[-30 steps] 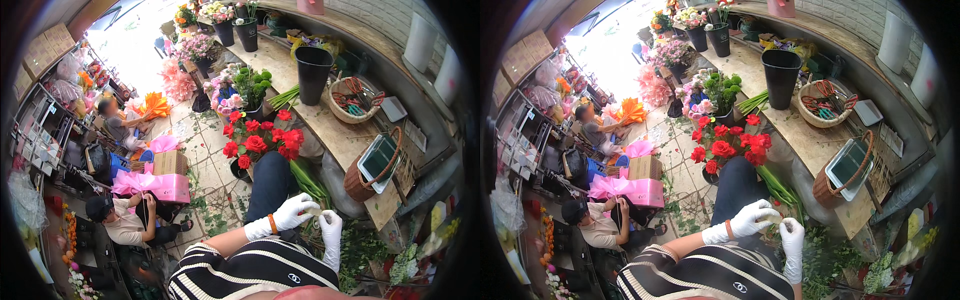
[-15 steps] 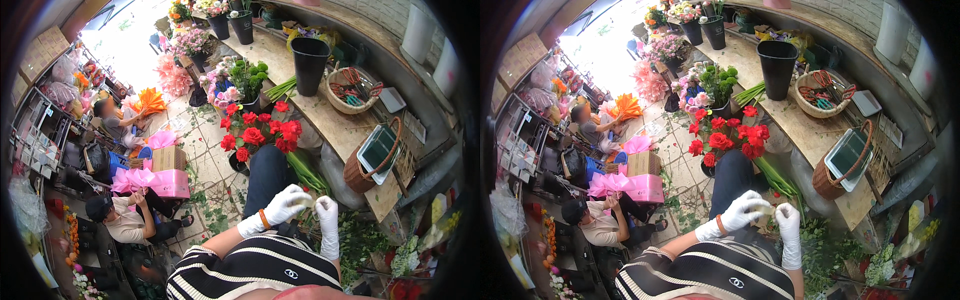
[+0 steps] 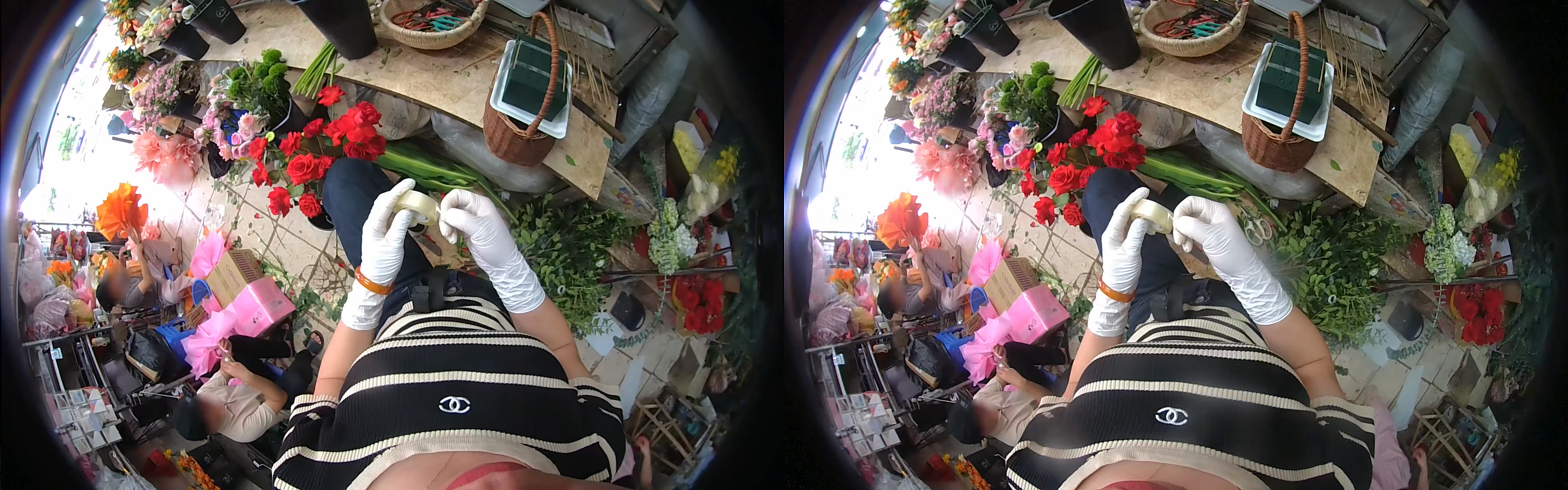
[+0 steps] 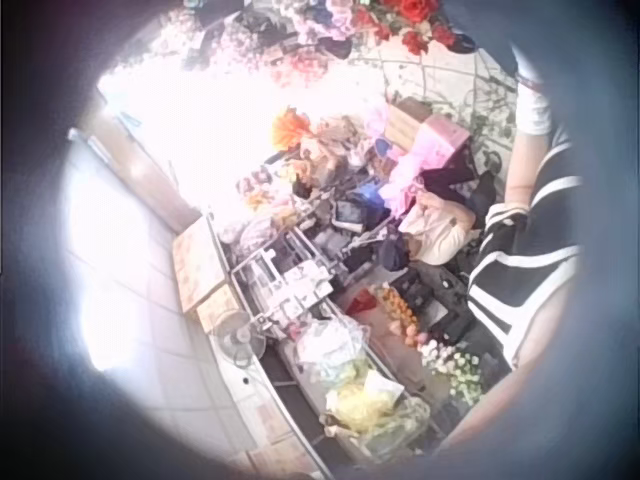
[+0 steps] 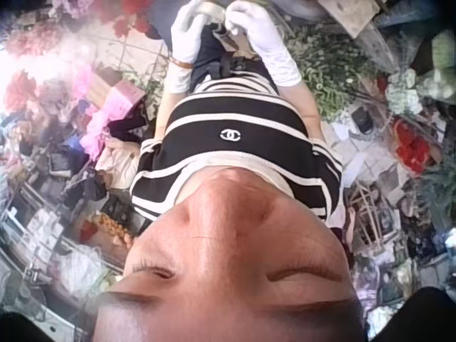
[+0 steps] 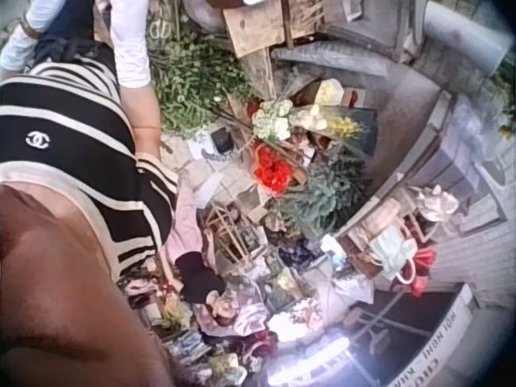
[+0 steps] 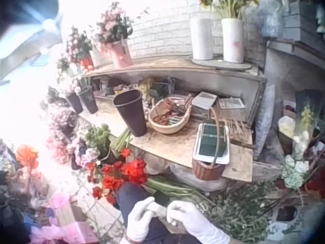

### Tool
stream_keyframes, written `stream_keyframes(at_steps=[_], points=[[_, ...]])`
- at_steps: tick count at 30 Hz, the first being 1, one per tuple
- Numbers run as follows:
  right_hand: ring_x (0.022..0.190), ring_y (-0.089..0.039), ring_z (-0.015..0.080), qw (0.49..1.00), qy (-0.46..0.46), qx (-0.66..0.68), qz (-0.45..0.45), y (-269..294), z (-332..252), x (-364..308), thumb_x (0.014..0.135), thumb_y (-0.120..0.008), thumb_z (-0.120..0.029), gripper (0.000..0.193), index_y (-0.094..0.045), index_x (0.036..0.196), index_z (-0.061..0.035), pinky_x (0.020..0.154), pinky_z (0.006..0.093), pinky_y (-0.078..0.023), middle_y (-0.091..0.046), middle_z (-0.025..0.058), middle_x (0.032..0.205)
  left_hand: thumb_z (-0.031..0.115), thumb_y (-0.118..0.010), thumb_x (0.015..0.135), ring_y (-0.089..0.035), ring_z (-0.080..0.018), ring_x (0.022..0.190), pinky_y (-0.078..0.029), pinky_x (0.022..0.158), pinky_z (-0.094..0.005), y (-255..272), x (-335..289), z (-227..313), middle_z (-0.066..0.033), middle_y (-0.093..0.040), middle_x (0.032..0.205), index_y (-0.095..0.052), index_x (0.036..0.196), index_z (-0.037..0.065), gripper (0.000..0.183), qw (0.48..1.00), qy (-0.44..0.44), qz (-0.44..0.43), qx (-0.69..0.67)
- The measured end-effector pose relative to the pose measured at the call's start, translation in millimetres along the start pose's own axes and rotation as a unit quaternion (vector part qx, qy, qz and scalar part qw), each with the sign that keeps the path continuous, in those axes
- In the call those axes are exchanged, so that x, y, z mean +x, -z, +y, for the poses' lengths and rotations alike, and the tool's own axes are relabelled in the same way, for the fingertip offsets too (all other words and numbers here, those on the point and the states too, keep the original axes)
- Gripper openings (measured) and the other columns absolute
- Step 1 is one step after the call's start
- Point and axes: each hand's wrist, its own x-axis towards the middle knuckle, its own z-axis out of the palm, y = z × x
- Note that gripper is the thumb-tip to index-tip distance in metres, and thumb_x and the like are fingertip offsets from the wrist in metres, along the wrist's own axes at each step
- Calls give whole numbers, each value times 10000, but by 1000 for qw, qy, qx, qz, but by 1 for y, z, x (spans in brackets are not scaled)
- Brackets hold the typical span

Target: The person prepares a small floral arrangement in a basket by securing floral foam with tape, adding thin wooden skewers, and trimming the ends of flower stems with shears.

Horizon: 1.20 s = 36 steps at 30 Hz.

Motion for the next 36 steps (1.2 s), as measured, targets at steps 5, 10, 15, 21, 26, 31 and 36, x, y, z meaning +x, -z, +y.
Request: stream_keyframes(at_steps=[5,10,15,21,26,31,36], points=[[652,-540,59,999,10,46,-27,-6,11,1,931,-547,-112,90,-574,877,-46,626,195,-445,-596,15,747,143,-480,970,-561,-107,962,-449,864,-247,-6,-2,-30,-41,-608,1092,-541,1290,38,342,992,74,55,-90],[686,-567,102,998,61,14,1,-10,8,1,976,-502,-153,158,-572,931,-17,673,231,-472,-599,41,769,233,-542,982,-563,-107,959,-451,839,-260,-3,-1,-37,-43,-601,1073,-456,1354,39,428,981,80,59,-168],[752,-550,81,986,98,-128,48,-3,20,5,937,-567,-116,134,-594,1041,-35,698,219,-459,-582,19,833,249,-562,957,-579,-154,971,-456,866,-293,0,4,-34,-77,-600,1128,-434,1357,49,465,942,126,17,-312],[706,-502,134,892,165,-415,66,-5,23,3,810,-721,-134,340,-614,1113,-22,655,259,-433,-496,42,860,250,-593,930,-589,-224,1008,-488,891,-368,-15,0,-40,-128,-588,1142,-398,1362,32,521,915,168,-49,-364],[1004,-584,283,855,173,-482,84,18,25,-7,798,-720,-144,298,-616,1048,-20,860,351,-465,-552,127,1125,37,-582,872,-535,-163,1075,-454,928,-313,-5,0,-49,-66,-539,1235,-498,1360,69,497,993,105,-54,8],[1132,-550,361,812,145,-560,78,17,30,-16,792,-707,-150,289,-616,1030,-14,957,399,-442,-533,168,1289,202,-785,742,-614,-218,874,-497,730,-315,18,8,-39,-105,-629,919,-638,982,33,329,958,-81,-165,218],[1177,-518,362,805,99,-583,42,33,39,-17,770,-707,-141,275,-617,996,-13,982,407,-415,-526,188,1298,428,-825,623,-565,-327,914,-470,796,-415,8,17,-40,-133,-623,844,-656,735,69,413,900,-33,-195,387]])
